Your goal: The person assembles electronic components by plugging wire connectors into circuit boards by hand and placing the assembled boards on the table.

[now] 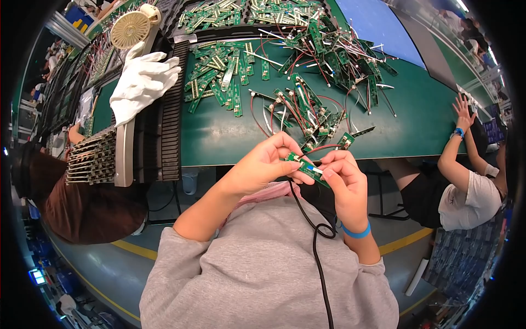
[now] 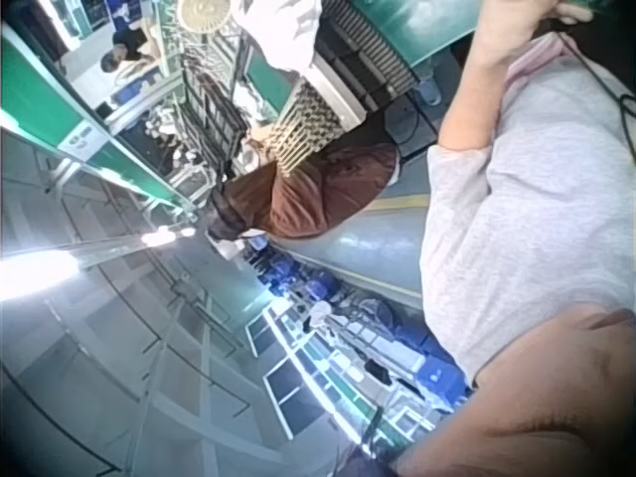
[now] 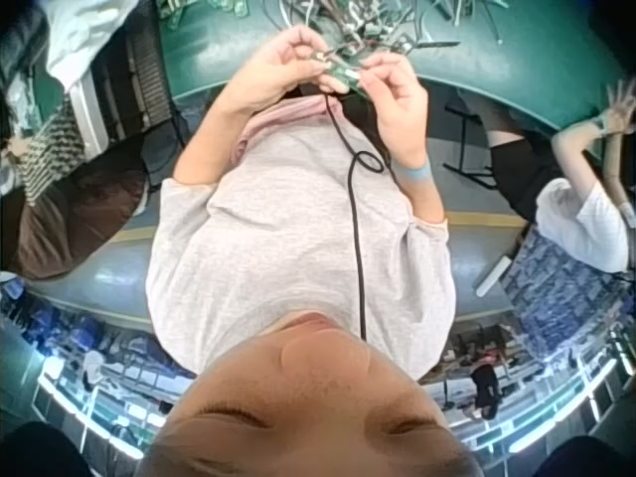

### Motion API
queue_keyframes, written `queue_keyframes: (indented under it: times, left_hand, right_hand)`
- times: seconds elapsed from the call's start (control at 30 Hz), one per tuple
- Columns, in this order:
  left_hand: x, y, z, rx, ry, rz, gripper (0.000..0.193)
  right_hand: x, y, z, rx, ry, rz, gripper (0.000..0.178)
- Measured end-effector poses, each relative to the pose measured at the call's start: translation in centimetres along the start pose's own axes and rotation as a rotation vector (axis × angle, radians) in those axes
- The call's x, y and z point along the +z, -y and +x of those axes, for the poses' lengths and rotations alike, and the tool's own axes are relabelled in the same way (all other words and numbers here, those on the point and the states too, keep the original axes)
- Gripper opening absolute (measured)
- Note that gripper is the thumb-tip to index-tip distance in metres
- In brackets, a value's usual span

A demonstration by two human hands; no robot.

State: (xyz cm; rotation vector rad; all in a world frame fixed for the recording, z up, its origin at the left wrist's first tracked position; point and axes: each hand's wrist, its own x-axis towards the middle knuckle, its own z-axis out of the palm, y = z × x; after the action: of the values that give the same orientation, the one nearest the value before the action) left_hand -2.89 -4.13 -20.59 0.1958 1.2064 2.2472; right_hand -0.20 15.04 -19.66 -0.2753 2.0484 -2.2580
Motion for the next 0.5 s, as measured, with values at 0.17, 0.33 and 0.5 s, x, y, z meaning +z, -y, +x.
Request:
queue_keyframes:
  times: [0.17, 0.33, 0.5]
  left_hand:
    - [-0.02, 0.53, -0.01, 0.002, 0.043, -0.032, 0.017]
    - [0.01, 0.60, -0.11, 0.019, 0.052, -0.016, 0.017]
    - [0.08, 0.48, -0.13, 0.021, 0.042, -0.007, 0.017]
  right_hand:
    - [0.49, 0.27, -0.08, -0.032, -0.025, -0.137, 0.006]
    - [0.72, 0.27, -0.07, -0.068, -0.048, -0.208, 0.005]
    - [0.77, 0.35, 0.04, -0.053, -0.047, -0.160, 0.005]
